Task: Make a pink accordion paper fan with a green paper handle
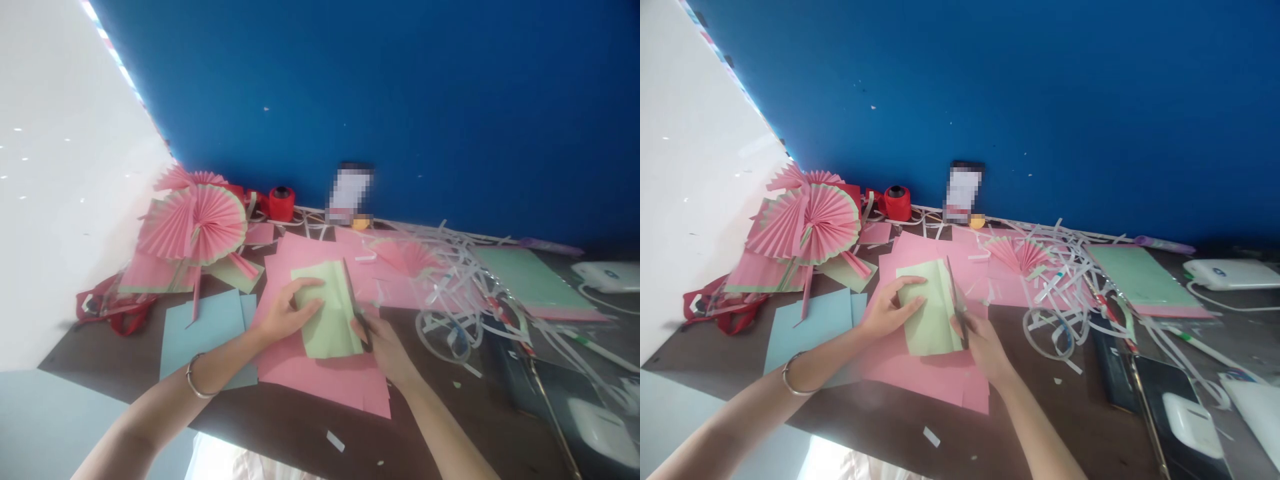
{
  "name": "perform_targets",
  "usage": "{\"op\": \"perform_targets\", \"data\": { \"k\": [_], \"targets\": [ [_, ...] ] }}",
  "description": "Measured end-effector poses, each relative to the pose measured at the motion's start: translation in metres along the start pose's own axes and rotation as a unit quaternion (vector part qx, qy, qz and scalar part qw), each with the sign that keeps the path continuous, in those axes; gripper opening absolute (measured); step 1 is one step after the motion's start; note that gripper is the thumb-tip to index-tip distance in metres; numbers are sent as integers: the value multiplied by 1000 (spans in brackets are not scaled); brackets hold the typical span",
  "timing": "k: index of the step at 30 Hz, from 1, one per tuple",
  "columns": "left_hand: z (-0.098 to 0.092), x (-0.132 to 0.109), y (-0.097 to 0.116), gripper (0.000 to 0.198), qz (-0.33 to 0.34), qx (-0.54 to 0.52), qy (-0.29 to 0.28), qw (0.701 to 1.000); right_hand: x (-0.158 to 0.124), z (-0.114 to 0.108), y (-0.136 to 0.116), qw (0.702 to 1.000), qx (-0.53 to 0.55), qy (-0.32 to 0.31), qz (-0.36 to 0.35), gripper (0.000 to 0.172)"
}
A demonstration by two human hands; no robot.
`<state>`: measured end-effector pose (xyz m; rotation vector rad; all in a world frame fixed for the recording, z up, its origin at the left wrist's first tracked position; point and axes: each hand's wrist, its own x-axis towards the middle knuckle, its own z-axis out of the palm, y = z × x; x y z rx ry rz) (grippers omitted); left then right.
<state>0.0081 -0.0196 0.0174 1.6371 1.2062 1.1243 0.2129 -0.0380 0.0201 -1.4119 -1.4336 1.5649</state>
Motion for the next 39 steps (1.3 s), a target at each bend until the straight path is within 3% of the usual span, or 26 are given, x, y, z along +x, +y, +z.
{"op": "perform_targets", "data": {
  "k": [4,8,11,14,17,21,25,39],
  "targets": [
    [0,1,3,26,-22,5,8,1000,1,-2,0,999,15,25,-15,34],
    [-1,5,3,22,-45,3,49,998,0,-8,-2,994,16,95,-52,41],
    [-2,7,-2,17,-72,5,90,993,-1,-14,-3,984,-42,152,-85,43],
    [-2,7,-9,19,-98,22,126,987,-3,-21,-3,973,-127,169,-90,40],
    [-3,8,-13,25,-107,22,161,981,-4,-24,-3,977,-160,122,-74,41],
    [-2,10,-13,23,-77,7,206,976,-7,-25,-7,993,-109,17,-38,44],
    [-1,11,-15,24,-59,-4,217,974,-10,-24,-15,996,-65,-56,-29,50],
    [-2,12,-20,27,-66,2,233,970,-7,-22,-14,994,-56,-93,-10,47]
  ]
}}
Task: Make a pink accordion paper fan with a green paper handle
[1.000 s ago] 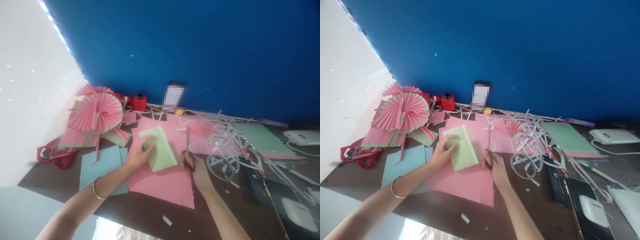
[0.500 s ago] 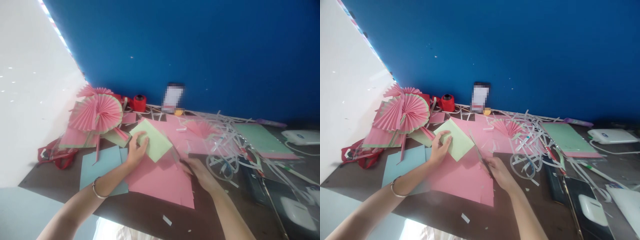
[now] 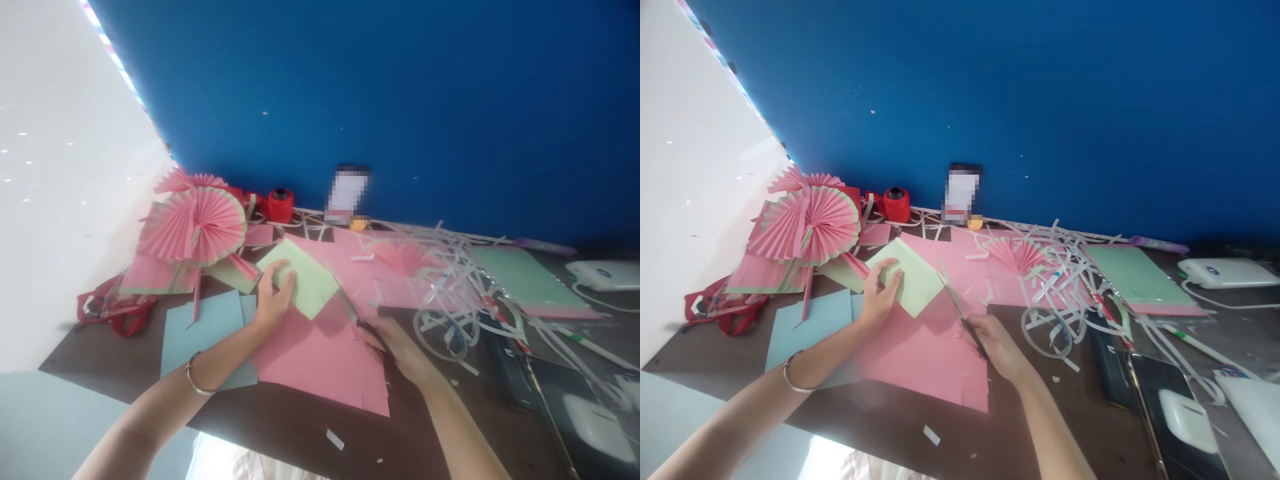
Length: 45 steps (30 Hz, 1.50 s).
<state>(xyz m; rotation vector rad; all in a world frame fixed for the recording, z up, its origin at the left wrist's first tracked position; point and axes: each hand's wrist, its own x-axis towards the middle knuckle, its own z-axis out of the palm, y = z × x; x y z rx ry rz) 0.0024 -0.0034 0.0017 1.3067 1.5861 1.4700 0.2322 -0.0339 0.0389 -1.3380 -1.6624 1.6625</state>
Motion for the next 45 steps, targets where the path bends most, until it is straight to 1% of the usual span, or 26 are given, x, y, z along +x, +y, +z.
{"op": "perform_targets", "data": {
  "k": [5,7,10,16,21,25,29,36,45],
  "targets": [
    [0,-3,2,25,10,-1,-33,999,1,0,-2,999,19,-27,10,45],
    [0,-3,3,25,8,5,-48,999,1,0,-1,999,31,-27,12,45],
    [0,-4,5,24,7,12,-54,998,1,1,1,999,42,-24,21,46],
    [-1,-4,5,24,14,11,-51,999,0,3,0,996,83,-14,19,47],
    [0,-3,4,24,17,10,-52,998,1,3,1,996,82,-22,27,49],
    [0,-3,5,25,14,10,-51,999,1,3,2,997,75,-1,30,49],
    [-1,-3,6,24,7,5,-55,998,1,1,2,997,70,-23,23,49],
    [-1,-3,6,23,11,7,-51,999,1,1,2,998,51,-28,33,47],
    [-1,-3,3,25,13,6,-46,999,1,2,-1,997,71,-26,27,48]
  ]
}}
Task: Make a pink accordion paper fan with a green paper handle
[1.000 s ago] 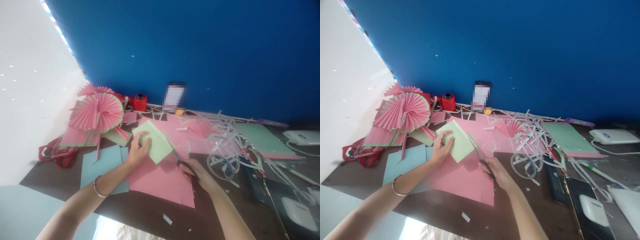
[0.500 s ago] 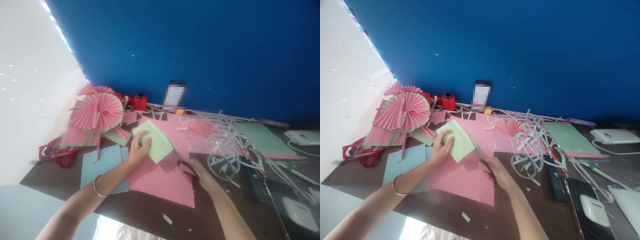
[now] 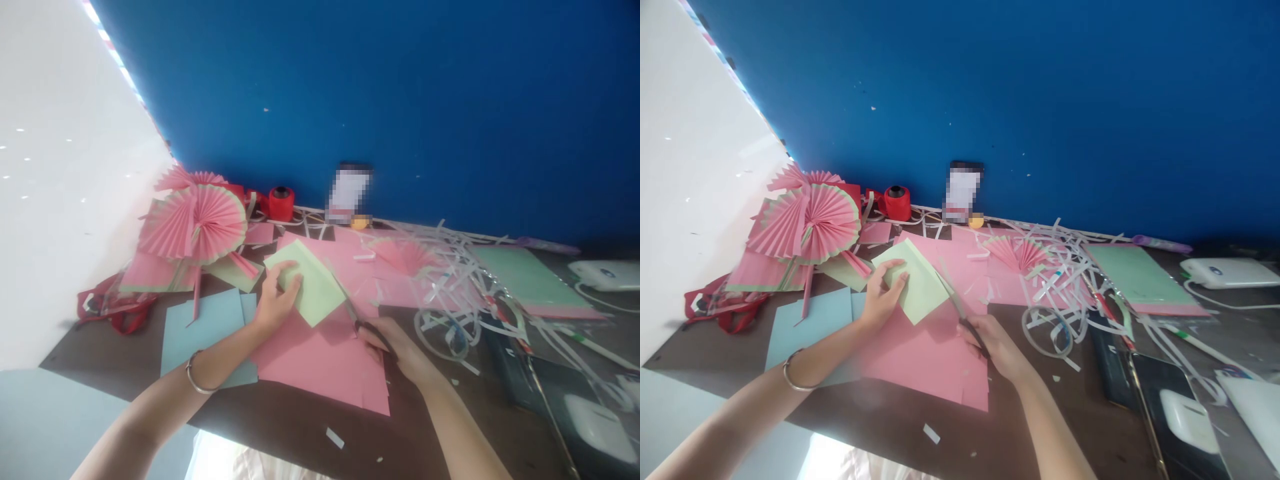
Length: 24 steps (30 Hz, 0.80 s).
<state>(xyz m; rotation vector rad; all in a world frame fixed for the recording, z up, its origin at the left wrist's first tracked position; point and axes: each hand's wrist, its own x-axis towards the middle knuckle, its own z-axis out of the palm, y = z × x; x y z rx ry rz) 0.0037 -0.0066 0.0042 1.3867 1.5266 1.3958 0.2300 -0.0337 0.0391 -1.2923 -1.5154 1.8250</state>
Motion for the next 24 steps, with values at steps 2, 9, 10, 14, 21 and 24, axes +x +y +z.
{"op": "perform_targets", "data": {
  "k": [2,9,10,14,21,24],
  "targets": [
    [0,0,1,25,-5,0,-1,1000,0,-1,0,1000,-9,-7,3,47],
    [0,0,1,24,-7,1,-3,1000,0,-1,0,1000,-19,-11,-8,47],
    [0,0,1,24,-7,2,-3,1000,0,-1,0,1000,-23,-14,-9,47],
    [0,0,2,25,-12,4,-4,1000,0,-1,0,999,-30,-11,-15,48],
    [-1,0,3,25,-1,3,-10,1000,-1,-1,0,1000,-28,-9,-1,47],
    [-1,0,2,25,-2,1,-6,1000,0,-1,0,1000,-18,-2,-6,48]
  ]
}}
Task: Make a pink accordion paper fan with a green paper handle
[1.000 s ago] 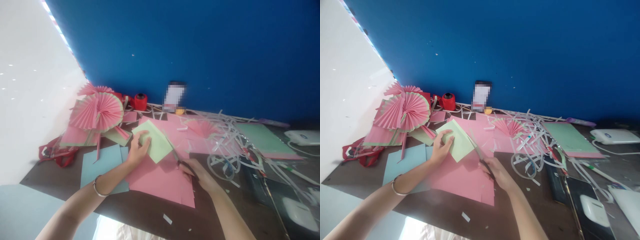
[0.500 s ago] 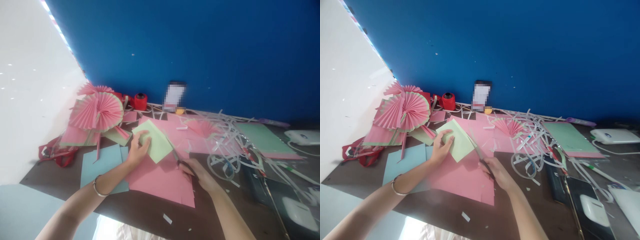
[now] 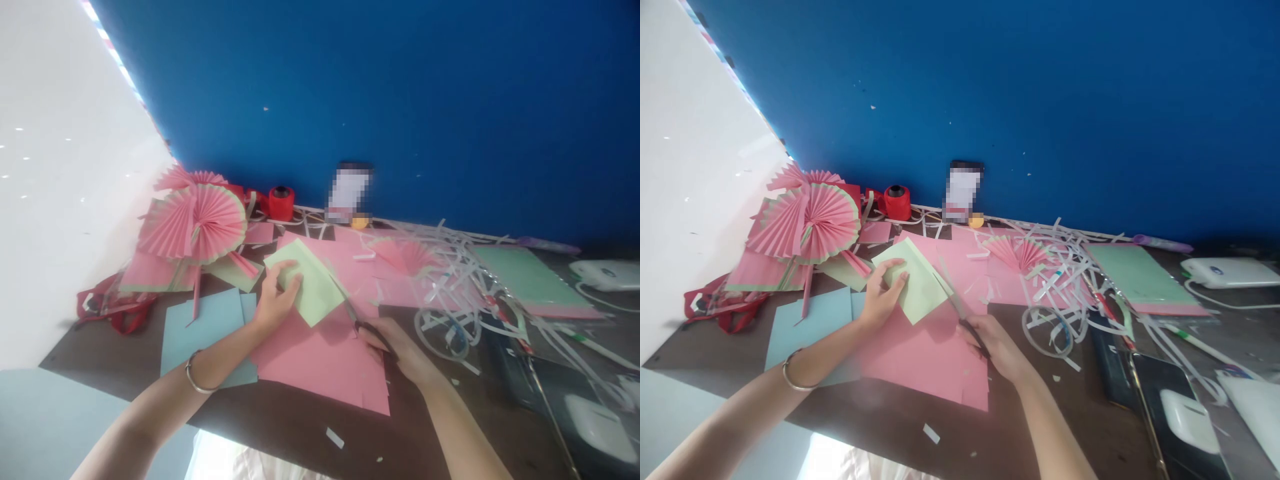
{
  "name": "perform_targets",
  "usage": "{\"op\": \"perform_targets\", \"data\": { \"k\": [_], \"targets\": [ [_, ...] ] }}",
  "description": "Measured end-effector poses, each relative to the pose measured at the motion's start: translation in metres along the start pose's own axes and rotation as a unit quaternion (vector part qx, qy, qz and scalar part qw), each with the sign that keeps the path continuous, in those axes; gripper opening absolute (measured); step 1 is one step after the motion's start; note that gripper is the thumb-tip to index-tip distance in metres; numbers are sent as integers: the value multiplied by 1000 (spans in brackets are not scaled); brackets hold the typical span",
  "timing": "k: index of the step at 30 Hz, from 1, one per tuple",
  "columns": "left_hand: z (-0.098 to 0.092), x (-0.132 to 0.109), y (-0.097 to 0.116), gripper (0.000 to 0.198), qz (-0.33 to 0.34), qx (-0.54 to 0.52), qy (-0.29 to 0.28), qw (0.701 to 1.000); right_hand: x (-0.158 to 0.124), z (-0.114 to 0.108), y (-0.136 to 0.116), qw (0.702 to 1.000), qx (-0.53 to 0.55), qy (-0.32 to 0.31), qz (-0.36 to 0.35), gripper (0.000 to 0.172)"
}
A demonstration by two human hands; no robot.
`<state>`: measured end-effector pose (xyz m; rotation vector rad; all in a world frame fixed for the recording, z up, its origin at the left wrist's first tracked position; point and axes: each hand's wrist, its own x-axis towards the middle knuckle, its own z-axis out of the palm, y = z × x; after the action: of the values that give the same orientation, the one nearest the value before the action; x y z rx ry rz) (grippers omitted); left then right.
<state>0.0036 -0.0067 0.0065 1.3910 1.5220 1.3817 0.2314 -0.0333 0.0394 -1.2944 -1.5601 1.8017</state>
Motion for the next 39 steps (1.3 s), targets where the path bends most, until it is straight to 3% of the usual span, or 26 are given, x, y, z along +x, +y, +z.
{"op": "perform_targets", "data": {
  "k": [28,39],
  "targets": [
    [-2,2,-1,25,42,11,10,999,0,-1,3,1000,-6,19,-7,54],
    [-1,2,-1,25,45,7,9,999,0,-2,4,999,-26,25,1,48]
  ]
}}
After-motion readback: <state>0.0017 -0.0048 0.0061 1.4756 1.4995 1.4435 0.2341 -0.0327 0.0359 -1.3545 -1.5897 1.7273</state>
